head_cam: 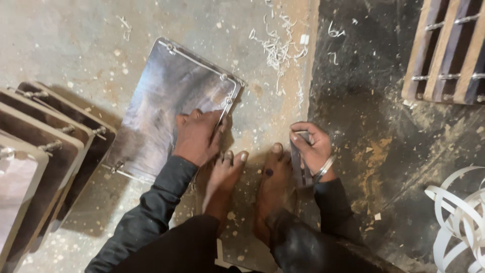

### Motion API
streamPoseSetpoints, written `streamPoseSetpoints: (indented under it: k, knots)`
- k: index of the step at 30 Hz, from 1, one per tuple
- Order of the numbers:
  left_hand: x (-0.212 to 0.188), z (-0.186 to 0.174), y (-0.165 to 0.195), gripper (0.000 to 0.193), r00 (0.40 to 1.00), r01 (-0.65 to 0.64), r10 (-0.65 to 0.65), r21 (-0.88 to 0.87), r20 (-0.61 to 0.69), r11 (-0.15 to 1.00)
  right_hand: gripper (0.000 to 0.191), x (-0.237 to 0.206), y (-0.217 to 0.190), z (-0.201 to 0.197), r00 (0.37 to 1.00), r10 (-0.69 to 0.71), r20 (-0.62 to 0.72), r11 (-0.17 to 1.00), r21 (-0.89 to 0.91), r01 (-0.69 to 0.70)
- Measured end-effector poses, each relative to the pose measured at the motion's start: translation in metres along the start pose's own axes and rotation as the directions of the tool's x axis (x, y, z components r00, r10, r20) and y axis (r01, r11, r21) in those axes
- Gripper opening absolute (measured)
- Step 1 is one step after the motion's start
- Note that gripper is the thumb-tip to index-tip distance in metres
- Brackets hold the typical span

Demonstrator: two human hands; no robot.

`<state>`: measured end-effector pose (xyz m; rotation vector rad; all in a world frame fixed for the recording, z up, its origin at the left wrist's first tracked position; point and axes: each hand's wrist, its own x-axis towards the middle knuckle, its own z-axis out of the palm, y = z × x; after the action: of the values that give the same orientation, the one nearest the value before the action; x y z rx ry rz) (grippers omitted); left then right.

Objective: The person sits on the floor and files the edges of a metal panel with riveted trim, working the file along the sides and corners. They turn the panel to reach different edges and continue filing, with shavings accumulating on the floor.

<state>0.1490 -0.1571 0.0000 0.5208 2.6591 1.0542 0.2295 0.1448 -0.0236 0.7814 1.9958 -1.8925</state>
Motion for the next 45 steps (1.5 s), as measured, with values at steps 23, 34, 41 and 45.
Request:
streamPoseSetpoints:
  k: [23,34,41,45]
  knots:
    - [0.021,0.007,-0.031,0.013,0.961,-0.078,0.116,0.155,-0.252,0.985,0.019,0.02,-0.023,0.024,0.997,-0.051,-0.064,0.991,-0.126,0.042]
    - [0.02,0.006,-0.031,0.014,0.969,-0.077,0.114,0.172,-0.217,0.982,0.017,0.058,-0.047,0.07,0.996,-0.051,0.07,0.968,-0.241,0.067]
    - [0.018,0.008,-0.038,0.02,0.978,-0.099,0.12,0.128,-0.168,0.987,0.021,0.075,-0.047,0.089,0.97,-0.2,0.138,0.848,-0.472,0.242]
    - [0.016,0.005,-0.04,0.036,0.988,-0.109,0.119,0.099,-0.1,0.989,0.024,0.083,-0.037,0.094,0.926,-0.34,0.162,0.801,-0.466,0.375]
